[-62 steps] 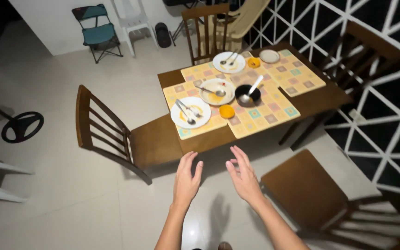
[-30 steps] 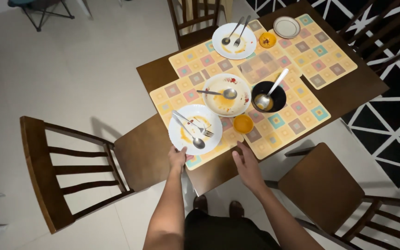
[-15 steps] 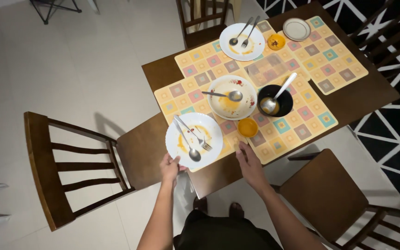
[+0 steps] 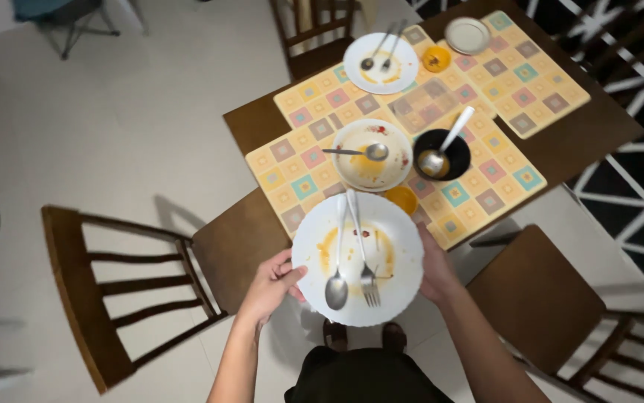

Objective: Clear dirty dishes from the dining table and take them to the kitchen sink.

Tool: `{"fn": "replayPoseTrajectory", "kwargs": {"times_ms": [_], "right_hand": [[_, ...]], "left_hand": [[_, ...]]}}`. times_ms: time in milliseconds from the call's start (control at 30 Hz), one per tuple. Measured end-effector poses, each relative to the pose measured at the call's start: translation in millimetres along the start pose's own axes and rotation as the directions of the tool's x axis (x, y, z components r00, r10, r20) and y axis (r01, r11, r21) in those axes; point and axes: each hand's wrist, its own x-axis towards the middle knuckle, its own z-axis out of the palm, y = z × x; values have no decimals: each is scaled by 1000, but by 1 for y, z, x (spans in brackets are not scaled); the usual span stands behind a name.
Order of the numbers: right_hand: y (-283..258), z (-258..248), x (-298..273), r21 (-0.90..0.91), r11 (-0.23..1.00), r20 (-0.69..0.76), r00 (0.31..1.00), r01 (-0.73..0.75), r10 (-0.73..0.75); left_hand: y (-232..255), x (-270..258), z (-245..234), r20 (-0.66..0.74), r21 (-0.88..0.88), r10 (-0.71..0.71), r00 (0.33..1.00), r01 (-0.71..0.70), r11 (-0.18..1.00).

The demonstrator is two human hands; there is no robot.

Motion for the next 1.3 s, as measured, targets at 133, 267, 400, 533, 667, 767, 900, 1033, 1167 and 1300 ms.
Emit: {"fn": "replayPoseTrajectory", "kwargs": {"times_ms": [133,267,400,533,667,767,900,1033,1167,1300], "right_hand": [[3,-19,-30,82,996,-221,975,20,-2],[14,-44,-68,177,950,-289,936,257,-200],[17,-51,-118,229,900,-555,810,369,-191],[29,-69,-177,257,814,-649,717,521,-254],[48,-96,-245,229,710,-793,551,666,-261],[68,-104,-304,192,631,-846,452,752,-281],[95,-111,-387,141,527,-911,319,838,-263],[146,-130,-465,22,425,-952,149,905,-268],[197,-134,-543,-77,345,-990,-30,935,-140],[253,-131,-614,-163,238,-986,-151,957,-69]], "left_hand": [[-6,22,24,98,11,-15,995,14,1000],[-24,46,72,62,-32,-27,998,29,999],[-35,50,137,209,-478,-70,975,165,863],[-33,25,202,382,-460,-189,905,364,810],[-56,5,262,511,-394,-169,843,405,825],[-74,-24,305,595,-292,-240,767,485,825],[-93,-79,364,713,-145,-277,644,522,841],[-128,-143,416,775,-9,-343,530,553,833],[-168,-215,460,825,120,-396,403,560,820],[-212,-289,490,836,261,-481,265,578,773]]}}
